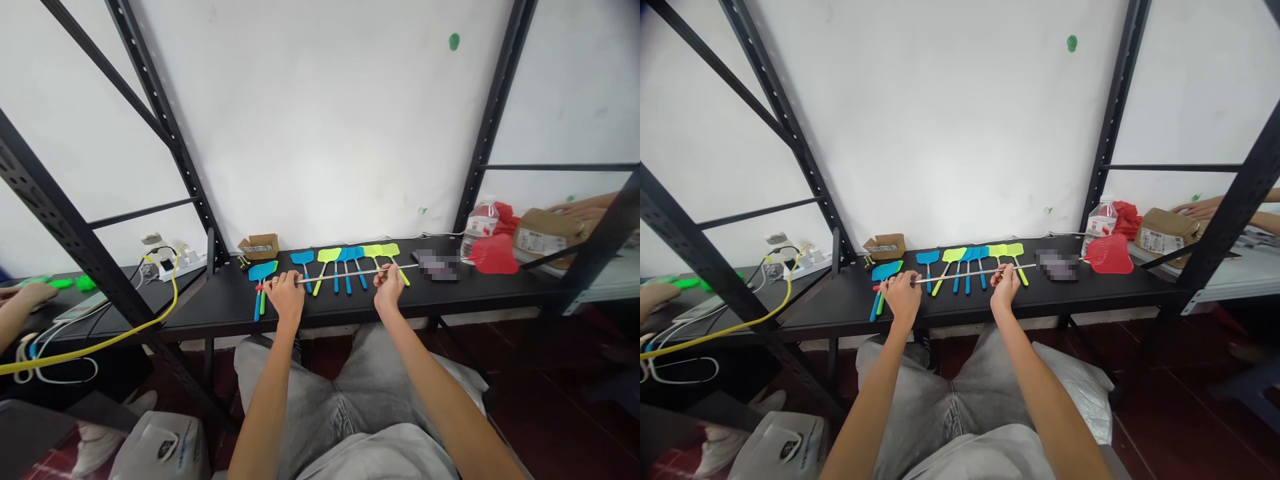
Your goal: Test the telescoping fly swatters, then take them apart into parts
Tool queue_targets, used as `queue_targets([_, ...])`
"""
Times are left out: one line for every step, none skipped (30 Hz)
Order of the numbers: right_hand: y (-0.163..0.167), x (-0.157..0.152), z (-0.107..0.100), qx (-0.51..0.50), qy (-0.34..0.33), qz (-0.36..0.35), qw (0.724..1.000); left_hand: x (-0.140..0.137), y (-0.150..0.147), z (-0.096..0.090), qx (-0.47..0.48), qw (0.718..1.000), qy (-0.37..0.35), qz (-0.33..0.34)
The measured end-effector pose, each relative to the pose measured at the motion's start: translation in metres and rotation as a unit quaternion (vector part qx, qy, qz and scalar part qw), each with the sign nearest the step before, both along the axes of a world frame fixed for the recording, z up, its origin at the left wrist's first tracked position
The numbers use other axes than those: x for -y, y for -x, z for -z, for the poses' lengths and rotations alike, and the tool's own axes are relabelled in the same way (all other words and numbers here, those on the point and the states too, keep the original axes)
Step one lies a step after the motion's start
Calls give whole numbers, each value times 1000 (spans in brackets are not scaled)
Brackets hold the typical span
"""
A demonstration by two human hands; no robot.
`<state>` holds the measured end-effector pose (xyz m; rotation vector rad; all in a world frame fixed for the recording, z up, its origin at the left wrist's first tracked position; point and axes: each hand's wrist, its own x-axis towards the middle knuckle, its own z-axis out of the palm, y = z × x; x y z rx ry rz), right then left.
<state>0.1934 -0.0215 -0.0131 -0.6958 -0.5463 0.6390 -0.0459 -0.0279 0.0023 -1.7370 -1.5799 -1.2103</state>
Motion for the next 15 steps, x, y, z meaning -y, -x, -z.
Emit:
queue_targets([1,1,0,7,0,-3,1000,-1,0,1,1,1000,12,-11])
queue_targets([2,1,0,14,-1,-11,1000,-2,0,2,-5,999,26,-19])
queue_targets([3,2,0,21,-3,-23,1000,-4,0,3,-14,999,41,-24])
queue_targets([4,3,0,31,-4,-37,999,-5,0,4,-22,998,55,-28])
queue_targets([5,4,0,43,-4,-49,998,-6,-1,5,-28,997,69,-30])
queue_targets([6,5,0,54,-3,-56,997,-6,-1,6,-32,996,83,-30])
queue_targets([6,6,0,65,-2,-59,996,-6,-2,7,-33,994,98,-29])
queue_targets([6,6,0,73,1,-57,996,-6,-3,7,-35,993,112,-28])
queue_targets([6,6,0,78,3,-54,995,-5,-4,7,-36,991,125,-28])
queue_targets([6,6,1,80,3,-52,995,-4,-4,6,-39,990,135,-28])
queue_targets([6,6,1,81,3,-52,995,-3,-5,6,-41,988,143,-30])
queue_targets([6,6,1,84,1,-56,995,-2,-6,5,-43,988,147,-30])
queue_targets([7,7,1,91,-1,-62,994,-2,-7,5,-46,987,150,-27])
queue_targets([8,7,1,104,-3,-72,992,-1,-8,5,-49,987,151,-18])
queue_targets([9,7,0,122,-6,-87,989,-1,-8,5,-51,987,152,-7])
